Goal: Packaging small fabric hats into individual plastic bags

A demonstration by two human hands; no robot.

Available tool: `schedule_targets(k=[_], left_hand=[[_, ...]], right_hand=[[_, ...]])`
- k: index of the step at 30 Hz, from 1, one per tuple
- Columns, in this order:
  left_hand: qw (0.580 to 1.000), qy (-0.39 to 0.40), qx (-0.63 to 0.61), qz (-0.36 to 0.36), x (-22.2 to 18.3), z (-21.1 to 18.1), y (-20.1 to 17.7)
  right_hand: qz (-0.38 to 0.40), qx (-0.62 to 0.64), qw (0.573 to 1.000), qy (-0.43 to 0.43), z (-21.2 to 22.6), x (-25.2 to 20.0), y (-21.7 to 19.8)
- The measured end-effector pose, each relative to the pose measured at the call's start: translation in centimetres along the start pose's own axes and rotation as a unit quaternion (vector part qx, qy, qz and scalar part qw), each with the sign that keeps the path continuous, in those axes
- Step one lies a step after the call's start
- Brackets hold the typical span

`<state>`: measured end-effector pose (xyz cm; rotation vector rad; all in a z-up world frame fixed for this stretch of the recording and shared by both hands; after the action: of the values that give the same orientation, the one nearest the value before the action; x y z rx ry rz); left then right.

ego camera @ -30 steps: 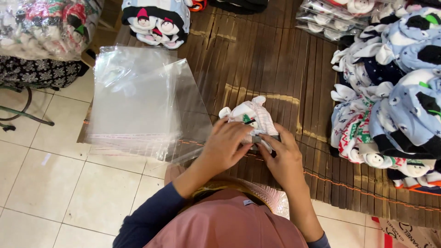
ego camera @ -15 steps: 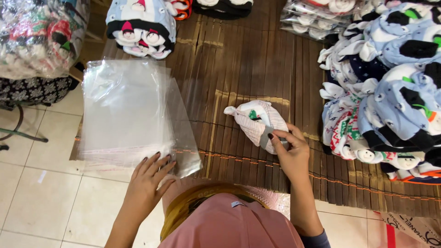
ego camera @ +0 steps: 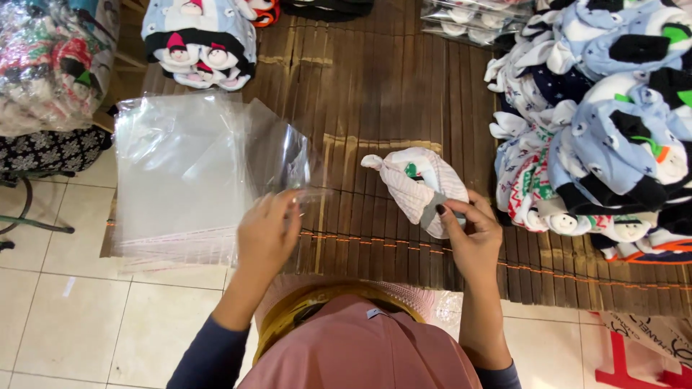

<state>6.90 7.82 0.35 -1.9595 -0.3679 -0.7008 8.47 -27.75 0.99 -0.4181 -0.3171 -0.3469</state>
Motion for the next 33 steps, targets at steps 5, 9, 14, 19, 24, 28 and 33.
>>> schedule_targets(k=[5,9,14,19,24,28,33], left_hand=[[0.993,-0.016,0.027,0.116,3.4,-4.6,3.4],[0.979,0.001,0.023,0.202,5.0,-8.0,4.0],[0.967,0.06,-0.056,0.242,4.5,-10.9,5.7],[0.956,0.098,0.004,0.277,2.1,-11.0,8.4],[0.944,0.15,0.16,0.248,0.7,-10.6,5.9],[0.935,0.115,0.166,0.291,2.4,-10.0,4.6],[0.957,0.237,0.156,-0.056,6.1,-12.7,0.0]], right_hand=[[-0.033,0.012,0.999,0.005,-1.1,-0.6,-3.0],[-0.046,0.019,0.999,0.01,-1.2,-1.3,-5.0],[-0.066,0.037,0.997,0.019,-1.1,-1.9,-6.8],[-0.088,0.054,0.994,0.017,-1.1,-2.1,-8.0],[-0.09,0.061,0.994,0.023,-1.9,-2.8,-8.5],[-0.088,0.083,0.992,0.022,-1.6,-2.9,-8.2],[-0.078,0.102,0.992,0.006,-0.8,-3.0,-8.0]])
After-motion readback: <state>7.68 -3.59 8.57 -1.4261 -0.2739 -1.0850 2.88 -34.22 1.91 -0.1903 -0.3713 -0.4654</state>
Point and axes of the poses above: each hand's wrist, its own x-axis towards the middle knuckle, its own y-axis out of the palm, z = x × y, the point moved 7 cm from there along x, towards the middle knuckle, and after that the axes turned 6 degrees about -z, right-handed, at the moved point
